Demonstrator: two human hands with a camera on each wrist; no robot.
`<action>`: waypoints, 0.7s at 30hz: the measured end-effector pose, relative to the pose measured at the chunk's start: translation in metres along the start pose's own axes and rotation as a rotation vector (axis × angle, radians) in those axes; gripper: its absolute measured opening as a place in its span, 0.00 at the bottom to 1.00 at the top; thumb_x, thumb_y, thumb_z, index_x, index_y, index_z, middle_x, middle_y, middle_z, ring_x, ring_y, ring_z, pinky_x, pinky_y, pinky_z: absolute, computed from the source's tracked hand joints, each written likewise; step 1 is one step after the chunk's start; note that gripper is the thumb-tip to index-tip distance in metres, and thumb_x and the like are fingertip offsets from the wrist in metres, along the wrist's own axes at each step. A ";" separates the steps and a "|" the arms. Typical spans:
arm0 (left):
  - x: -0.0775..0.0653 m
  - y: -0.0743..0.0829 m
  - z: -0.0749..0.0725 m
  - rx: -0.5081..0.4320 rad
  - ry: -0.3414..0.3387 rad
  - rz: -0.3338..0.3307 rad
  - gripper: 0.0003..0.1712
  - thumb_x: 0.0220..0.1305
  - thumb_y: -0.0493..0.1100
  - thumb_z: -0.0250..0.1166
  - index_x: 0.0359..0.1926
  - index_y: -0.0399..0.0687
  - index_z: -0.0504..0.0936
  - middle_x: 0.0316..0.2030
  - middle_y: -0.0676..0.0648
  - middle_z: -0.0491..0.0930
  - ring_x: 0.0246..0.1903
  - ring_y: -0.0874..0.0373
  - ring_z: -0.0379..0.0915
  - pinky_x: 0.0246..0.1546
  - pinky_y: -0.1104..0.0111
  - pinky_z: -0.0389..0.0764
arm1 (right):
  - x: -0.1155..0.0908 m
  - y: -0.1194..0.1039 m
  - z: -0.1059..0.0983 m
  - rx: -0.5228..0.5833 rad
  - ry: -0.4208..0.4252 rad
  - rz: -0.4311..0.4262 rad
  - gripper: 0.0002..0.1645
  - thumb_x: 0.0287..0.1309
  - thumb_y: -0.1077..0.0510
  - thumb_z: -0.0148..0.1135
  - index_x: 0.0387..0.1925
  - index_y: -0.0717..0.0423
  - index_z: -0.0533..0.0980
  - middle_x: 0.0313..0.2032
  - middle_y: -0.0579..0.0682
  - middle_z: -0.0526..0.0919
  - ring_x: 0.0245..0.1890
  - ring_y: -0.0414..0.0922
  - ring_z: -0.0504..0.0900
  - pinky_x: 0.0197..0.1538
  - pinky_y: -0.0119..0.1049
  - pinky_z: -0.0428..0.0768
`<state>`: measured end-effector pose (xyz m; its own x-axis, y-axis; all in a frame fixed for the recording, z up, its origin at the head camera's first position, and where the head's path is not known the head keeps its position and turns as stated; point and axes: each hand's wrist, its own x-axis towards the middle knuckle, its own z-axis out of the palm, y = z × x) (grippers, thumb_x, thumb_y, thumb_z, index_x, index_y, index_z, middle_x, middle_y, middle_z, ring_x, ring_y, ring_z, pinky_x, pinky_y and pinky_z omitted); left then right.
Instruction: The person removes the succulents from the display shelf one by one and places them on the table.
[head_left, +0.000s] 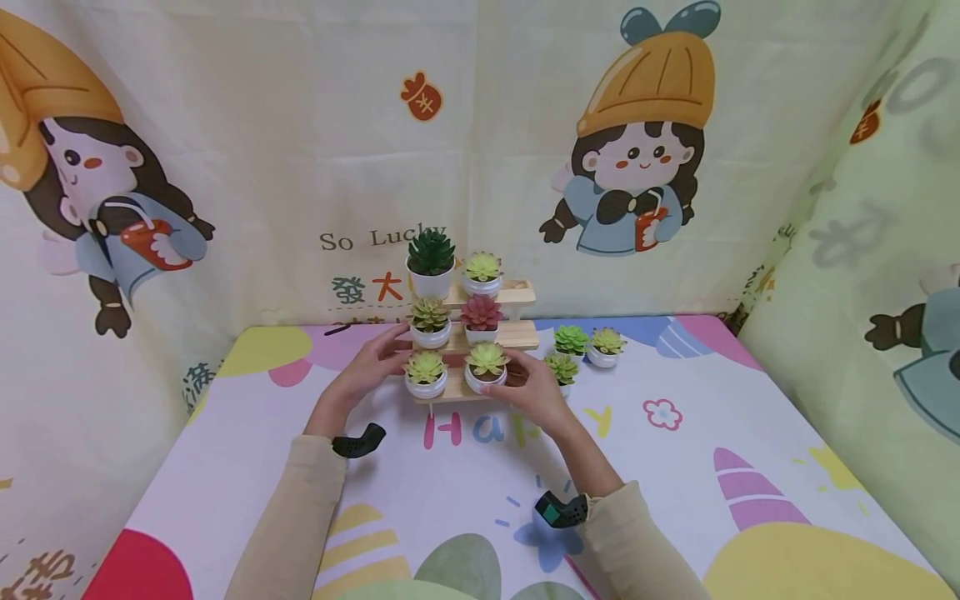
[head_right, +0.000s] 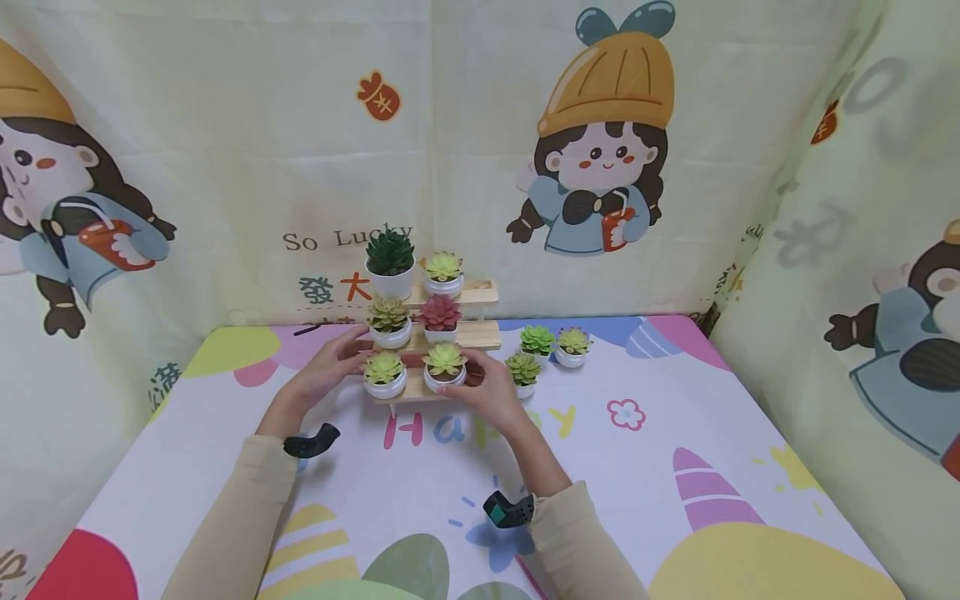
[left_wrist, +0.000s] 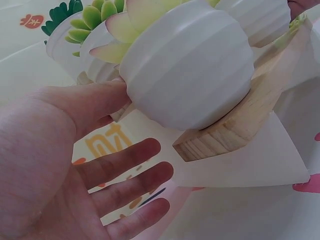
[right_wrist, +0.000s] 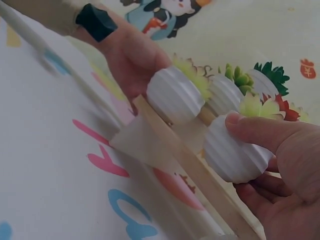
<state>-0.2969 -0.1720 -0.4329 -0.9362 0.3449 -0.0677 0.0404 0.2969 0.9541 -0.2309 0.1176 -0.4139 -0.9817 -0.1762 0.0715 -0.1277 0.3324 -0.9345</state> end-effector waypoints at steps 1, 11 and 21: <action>0.000 0.000 0.000 -0.001 -0.001 -0.001 0.37 0.69 0.49 0.58 0.75 0.62 0.53 0.68 0.41 0.64 0.67 0.44 0.62 0.63 0.51 0.73 | 0.002 0.005 -0.001 0.003 0.003 0.001 0.40 0.50 0.58 0.74 0.64 0.57 0.69 0.57 0.60 0.78 0.59 0.53 0.78 0.62 0.44 0.76; 0.000 0.000 -0.001 -0.007 -0.011 -0.013 0.37 0.70 0.50 0.57 0.75 0.64 0.53 0.69 0.41 0.63 0.68 0.44 0.61 0.65 0.50 0.70 | -0.002 0.009 -0.007 0.012 0.024 -0.014 0.39 0.47 0.55 0.76 0.62 0.52 0.71 0.54 0.56 0.80 0.56 0.50 0.81 0.58 0.41 0.80; 0.001 -0.001 -0.001 -0.010 -0.015 -0.016 0.38 0.69 0.50 0.58 0.75 0.63 0.52 0.70 0.41 0.63 0.68 0.44 0.60 0.65 0.50 0.70 | -0.006 0.007 -0.016 0.000 0.033 -0.011 0.42 0.47 0.54 0.76 0.64 0.54 0.69 0.56 0.58 0.80 0.55 0.51 0.81 0.56 0.40 0.81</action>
<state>-0.2981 -0.1732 -0.4335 -0.9313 0.3538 -0.0870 0.0221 0.2931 0.9558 -0.2284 0.1356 -0.4151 -0.9844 -0.1494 0.0929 -0.1383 0.3310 -0.9334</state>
